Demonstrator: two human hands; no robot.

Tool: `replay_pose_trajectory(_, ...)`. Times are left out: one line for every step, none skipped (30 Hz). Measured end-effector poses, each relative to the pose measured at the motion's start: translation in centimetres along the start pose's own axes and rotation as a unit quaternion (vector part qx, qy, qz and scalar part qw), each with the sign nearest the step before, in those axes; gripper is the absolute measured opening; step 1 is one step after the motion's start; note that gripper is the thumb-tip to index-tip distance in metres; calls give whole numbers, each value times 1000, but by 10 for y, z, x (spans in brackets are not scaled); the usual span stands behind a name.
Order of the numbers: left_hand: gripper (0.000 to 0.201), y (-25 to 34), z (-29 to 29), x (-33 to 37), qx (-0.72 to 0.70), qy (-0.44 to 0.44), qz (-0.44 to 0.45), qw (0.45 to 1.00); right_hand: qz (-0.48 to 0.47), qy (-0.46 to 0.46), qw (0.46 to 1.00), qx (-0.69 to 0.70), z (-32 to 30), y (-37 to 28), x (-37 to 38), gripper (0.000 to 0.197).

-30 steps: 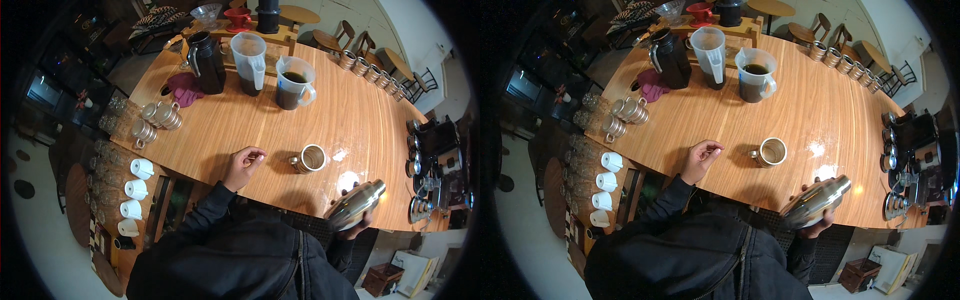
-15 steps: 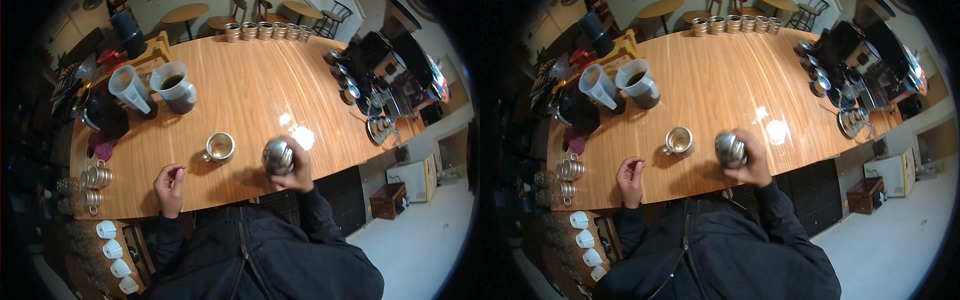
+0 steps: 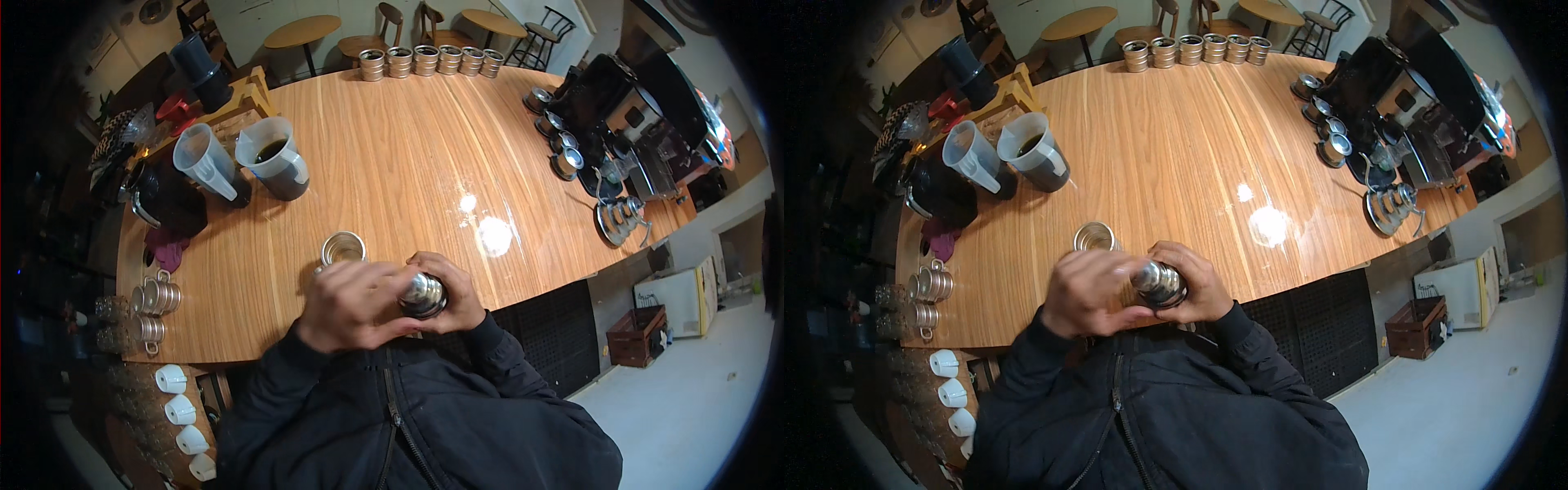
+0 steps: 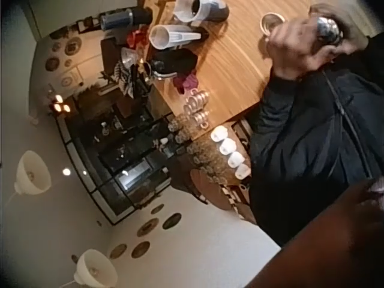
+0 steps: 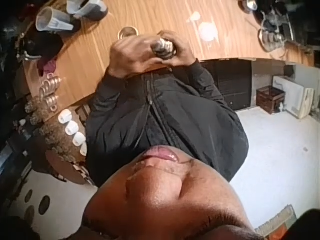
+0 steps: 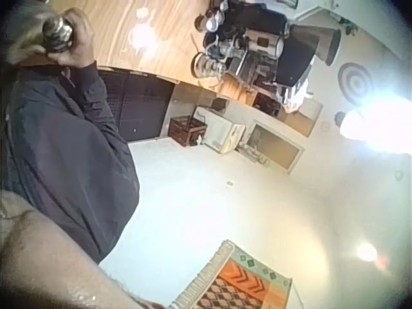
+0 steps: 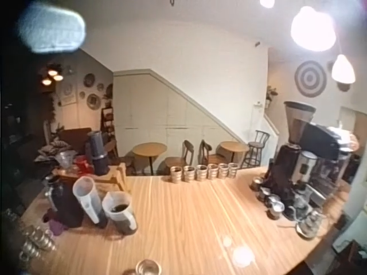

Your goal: Making a coffee drink by mixing ingredients into a pitcher and using a cocktail shaker.

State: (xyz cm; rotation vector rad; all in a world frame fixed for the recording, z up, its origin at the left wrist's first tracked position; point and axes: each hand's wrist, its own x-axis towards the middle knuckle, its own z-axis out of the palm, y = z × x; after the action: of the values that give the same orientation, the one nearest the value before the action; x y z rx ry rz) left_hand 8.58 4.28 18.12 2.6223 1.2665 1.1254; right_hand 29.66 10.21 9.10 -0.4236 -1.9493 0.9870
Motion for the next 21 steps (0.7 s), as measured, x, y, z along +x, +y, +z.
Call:
replay_pose_trajectory(47, 1, 5, 10, 4, 2, -5, 1000, -5, -7, 1000, 18, 0, -2, -2, 71)
replay_pose_trajectory(39, -1, 11, 19, 39, -61, 51, 996, -5, -14, 1000, 23, -1, -1, -4, 74)
replay_pose_trajectory(33, -3, 16, 24, 74, -125, 105, 984, -9, -21, 999, 27, -1, -2, -7, 74)
replay_pose_trajectory(33, -5, 21, 26, 80, -122, 98, 984, 14, -21, 999, 21, -1, -3, -9, 75)
replay_pose_trajectory(29, -8, 26, 30, 50, -119, 118, 985, 39, -19, 999, 14, -2, -4, -12, 76)
replay_pose_trajectory(27, -8, 30, 32, 21, -116, 137, 984, -2, -15, 999, -35, -3, 2, -14, 80)
replay_pose_trajectory(27, -1, 36, 31, 25, -114, 131, 984, -5, -21, 999, -31, -1, 4, -16, 80)
replay_pose_trajectory(28, 10, 43, 34, 42, -96, -45, 993, -23, 33, 995, -95, -2, 6, -18, 82)
replay_pose_trajectory(29, 19, 40, 39, 60, -76, -220, 971, -44, 88, 983, -157, -2, 6, -17, 84)
replay_pose_trajectory(28, 23, 32, 43, -8, -51, -242, 969, -32, 115, 990, -78, -2, 17, -19, 83)
replay_pose_trajectory(28, 23, 27, 40, -5, -50, -246, 968, -33, 112, 990, -73, -3, 17, -16, 83)
replay_pose_trajectory(27, 21, 21, 35, -87, 40, -259, 961, -17, 130, 989, -61, -6, 18, -13, 82)
replay_pose_trajectory(25, 20, 15, 27, -167, 131, -267, 940, 0, 147, 988, -50, -10, 19, -10, 80)
replay_pose_trajectory(25, 17, 16, 11, -257, 176, -323, 893, -6, 114, 992, -46, -17, 23, -7, 80)
replay_pose_trajectory(29, 13, 11, -1, -244, 177, -353, 886, -4, 110, 993, -45, -19, 26, -5, 80)
replay_pose_trajectory(28, 7, 12, -13, -219, 190, -344, 893, 41, 114, 992, -35, -19, 27, -4, 81)
replay_pose_trajectory(26, 3, 12, -26, -192, 204, -337, 899, 87, 115, 989, -25, -21, 25, -1, 82)
replay_pose_trajectory(26, -1, 11, -39, -205, 225, -355, 884, 117, 83, 989, -24, -26, 26, 3, 85)
replay_pose_trajectory(26, -4, 10, -52, -217, 246, -372, 868, 125, 63, 990, -8, -29, 26, 9, 84)
replay_pose_trajectory(26, -8, 9, -64, -256, 264, -403, 838, 114, 49, 992, -12, -32, 28, 13, 84)
replay_pose_trajectory(26, -13, 8, -75, -258, 277, -420, 825, 103, 34, 994, -14, -31, 29, 18, 83)
